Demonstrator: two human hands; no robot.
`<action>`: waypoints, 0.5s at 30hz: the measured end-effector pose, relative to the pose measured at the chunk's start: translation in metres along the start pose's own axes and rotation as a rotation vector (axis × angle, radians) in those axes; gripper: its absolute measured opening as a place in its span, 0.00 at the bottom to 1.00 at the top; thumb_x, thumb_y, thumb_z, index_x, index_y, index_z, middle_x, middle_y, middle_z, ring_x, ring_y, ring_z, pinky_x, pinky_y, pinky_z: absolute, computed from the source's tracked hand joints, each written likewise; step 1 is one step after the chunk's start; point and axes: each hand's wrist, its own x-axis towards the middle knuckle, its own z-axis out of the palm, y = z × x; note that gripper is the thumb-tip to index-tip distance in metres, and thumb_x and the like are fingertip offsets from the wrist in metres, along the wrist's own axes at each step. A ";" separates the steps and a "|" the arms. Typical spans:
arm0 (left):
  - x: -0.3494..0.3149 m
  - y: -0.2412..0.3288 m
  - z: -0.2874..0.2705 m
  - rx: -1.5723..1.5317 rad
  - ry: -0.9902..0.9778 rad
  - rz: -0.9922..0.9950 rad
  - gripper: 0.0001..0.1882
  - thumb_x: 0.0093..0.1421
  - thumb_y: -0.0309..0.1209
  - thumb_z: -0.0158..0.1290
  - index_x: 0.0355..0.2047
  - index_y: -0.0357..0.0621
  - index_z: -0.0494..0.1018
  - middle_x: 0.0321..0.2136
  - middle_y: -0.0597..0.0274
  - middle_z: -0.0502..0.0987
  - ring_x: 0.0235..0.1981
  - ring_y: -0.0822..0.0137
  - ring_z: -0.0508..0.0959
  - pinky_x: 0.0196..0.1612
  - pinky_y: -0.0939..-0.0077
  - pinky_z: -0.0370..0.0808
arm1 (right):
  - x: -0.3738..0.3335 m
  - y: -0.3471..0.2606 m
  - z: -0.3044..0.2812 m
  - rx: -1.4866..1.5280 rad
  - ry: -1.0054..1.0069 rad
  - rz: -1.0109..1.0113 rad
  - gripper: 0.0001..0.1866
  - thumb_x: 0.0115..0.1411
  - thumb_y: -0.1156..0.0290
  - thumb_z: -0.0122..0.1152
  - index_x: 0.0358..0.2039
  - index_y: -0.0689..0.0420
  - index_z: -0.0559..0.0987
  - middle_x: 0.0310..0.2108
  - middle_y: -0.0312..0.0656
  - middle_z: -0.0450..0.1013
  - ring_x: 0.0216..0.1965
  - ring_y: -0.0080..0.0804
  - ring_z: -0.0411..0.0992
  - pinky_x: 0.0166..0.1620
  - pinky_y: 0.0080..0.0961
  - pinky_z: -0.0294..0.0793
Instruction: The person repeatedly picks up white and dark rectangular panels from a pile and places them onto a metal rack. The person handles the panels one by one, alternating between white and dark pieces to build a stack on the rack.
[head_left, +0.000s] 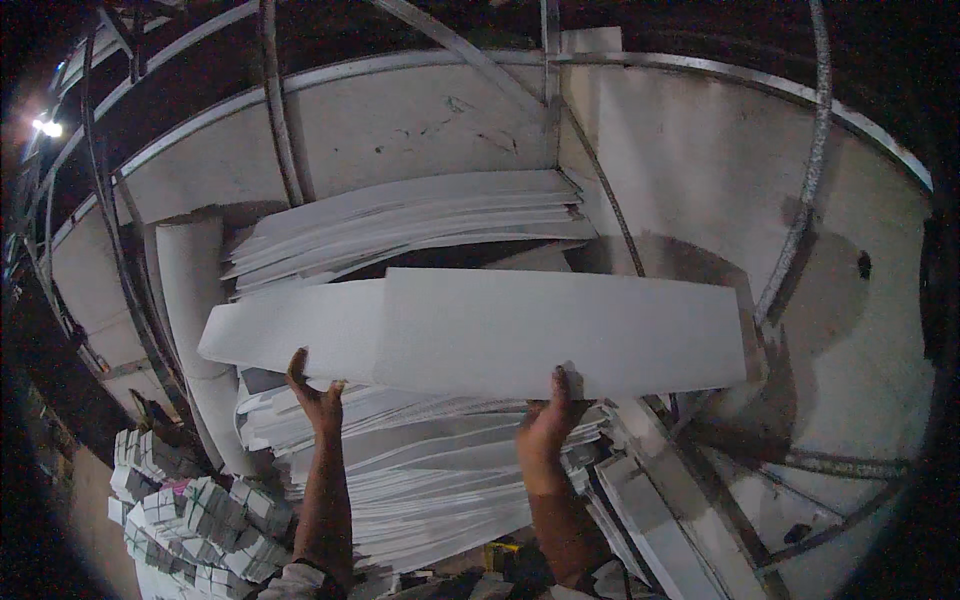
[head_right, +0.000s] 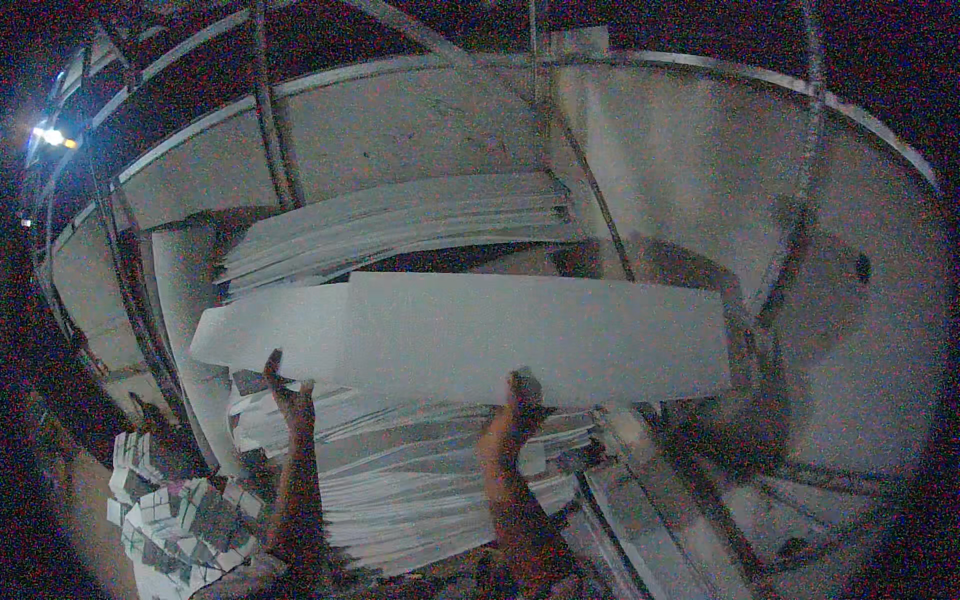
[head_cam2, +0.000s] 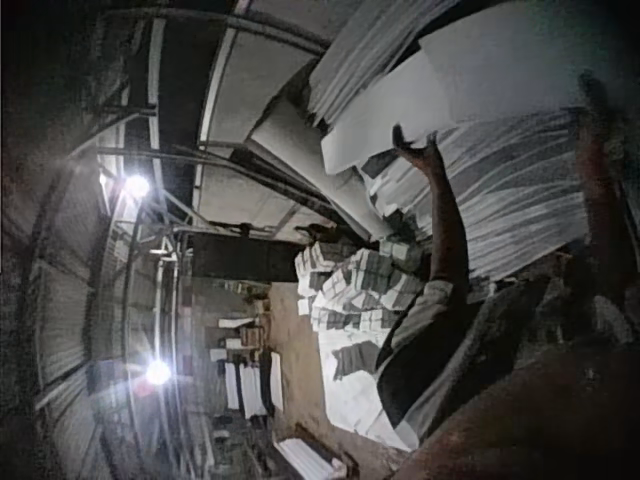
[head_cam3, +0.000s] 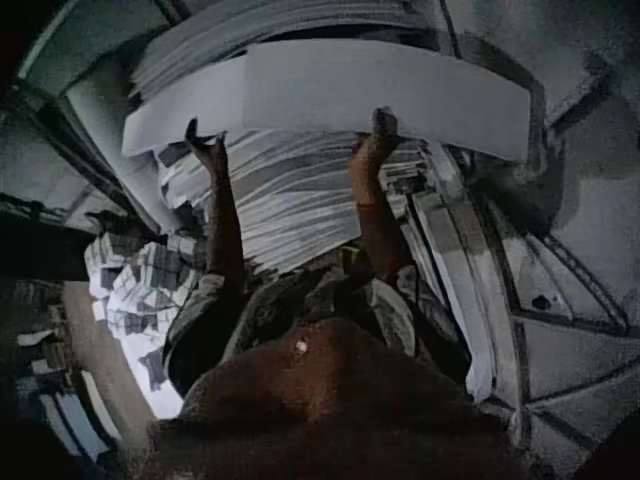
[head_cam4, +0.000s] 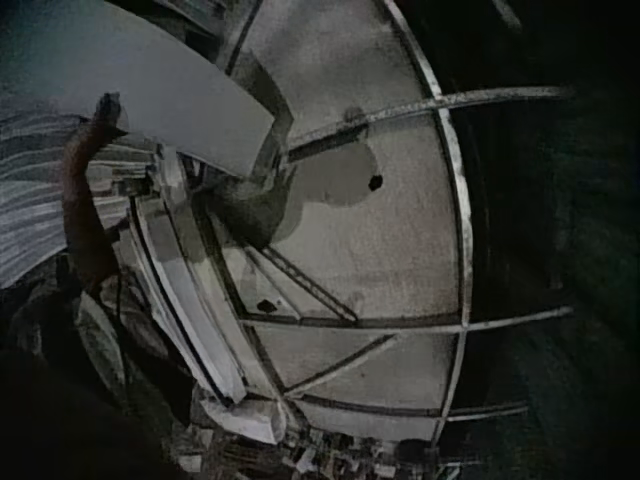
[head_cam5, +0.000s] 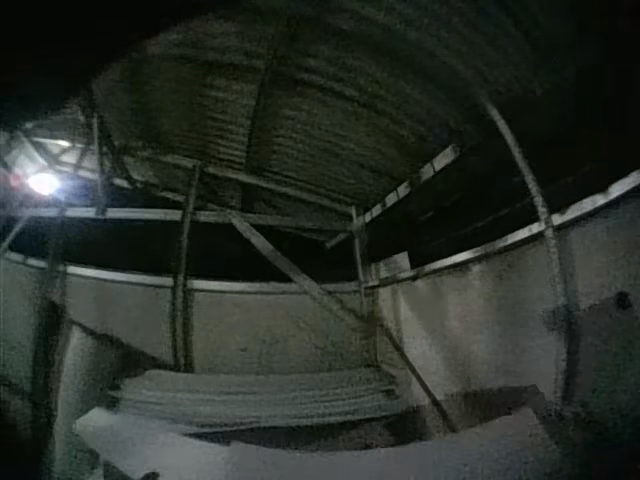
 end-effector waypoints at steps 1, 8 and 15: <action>0.000 -0.003 0.004 0.016 0.026 0.006 0.59 0.45 0.63 0.71 0.67 0.39 0.61 0.63 0.51 0.67 0.66 0.52 0.65 0.69 0.54 0.57 | 0.007 -0.001 0.010 0.009 -0.022 -0.005 0.30 0.57 0.64 0.73 0.56 0.45 0.66 0.51 0.34 0.69 0.52 0.31 0.70 0.46 0.35 0.74; 0.003 -0.009 0.023 0.049 0.159 0.048 0.53 0.51 0.57 0.70 0.67 0.40 0.60 0.64 0.52 0.67 0.67 0.52 0.64 0.71 0.52 0.56 | 0.056 -0.019 0.060 -0.014 -0.176 0.138 0.44 0.55 0.64 0.74 0.66 0.40 0.56 0.55 0.37 0.66 0.52 0.34 0.67 0.44 0.38 0.73; 0.019 0.012 0.026 0.191 0.188 0.022 0.52 0.48 0.50 0.74 0.66 0.38 0.62 0.62 0.50 0.67 0.65 0.52 0.66 0.71 0.54 0.58 | 0.102 0.004 0.089 0.021 -0.268 0.111 0.42 0.56 0.67 0.73 0.66 0.41 0.57 0.58 0.40 0.64 0.57 0.38 0.66 0.48 0.48 0.77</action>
